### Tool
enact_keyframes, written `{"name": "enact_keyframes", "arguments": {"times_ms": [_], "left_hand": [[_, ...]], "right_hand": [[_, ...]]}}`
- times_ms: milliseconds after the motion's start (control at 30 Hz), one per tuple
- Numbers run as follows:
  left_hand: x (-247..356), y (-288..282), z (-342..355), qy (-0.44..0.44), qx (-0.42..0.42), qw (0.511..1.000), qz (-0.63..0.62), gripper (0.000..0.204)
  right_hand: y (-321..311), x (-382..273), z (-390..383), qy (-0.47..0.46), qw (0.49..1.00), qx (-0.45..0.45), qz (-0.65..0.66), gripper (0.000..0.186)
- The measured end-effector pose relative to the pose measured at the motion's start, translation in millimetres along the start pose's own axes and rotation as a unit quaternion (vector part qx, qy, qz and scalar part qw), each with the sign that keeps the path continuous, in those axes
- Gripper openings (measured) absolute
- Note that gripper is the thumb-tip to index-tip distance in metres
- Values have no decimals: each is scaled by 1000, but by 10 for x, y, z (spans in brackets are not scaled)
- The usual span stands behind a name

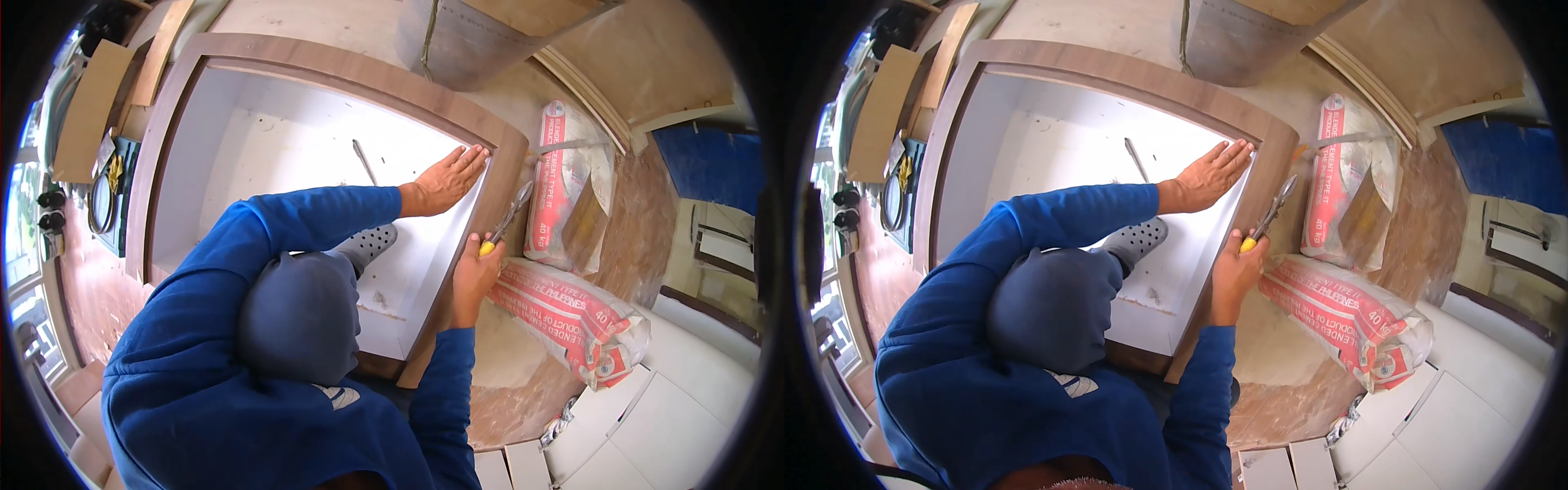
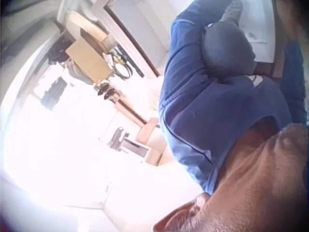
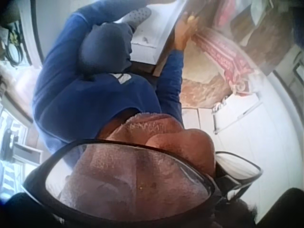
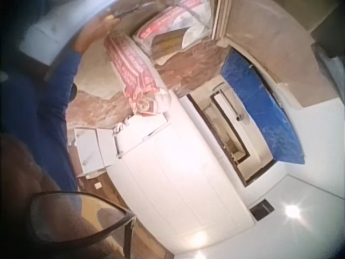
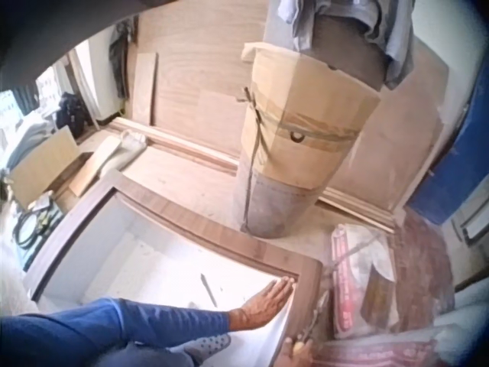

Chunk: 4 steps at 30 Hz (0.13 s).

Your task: The person is applying and trimming a wood veneer edge strip to a wooden cabinet frame.

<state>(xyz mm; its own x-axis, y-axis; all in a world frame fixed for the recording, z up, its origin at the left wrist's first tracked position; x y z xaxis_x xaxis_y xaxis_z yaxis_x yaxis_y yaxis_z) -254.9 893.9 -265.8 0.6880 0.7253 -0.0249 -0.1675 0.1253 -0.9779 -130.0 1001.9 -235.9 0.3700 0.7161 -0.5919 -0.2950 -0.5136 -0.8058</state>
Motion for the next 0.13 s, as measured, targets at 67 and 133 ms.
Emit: {"name": "enact_keyframes", "arguments": {"times_ms": [67,133], "left_hand": [[76,30,-24,3,-28,999,20,65],[70,13,-34,-33,-8,999,-39,68]], "right_hand": [[-2,40,0,3,1000,7,6,41],[9,69,5,8,1000,5,5,44]]}}
Point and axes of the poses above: each hand's wrist, its own z-axis towards the middle knuckle, its own y-axis out of the palm, x = y × z, the point moved 8 cm from there along z, towards the middle knuckle, and after that the axes turned 7 degrees about -y, right-handed, at the moved point
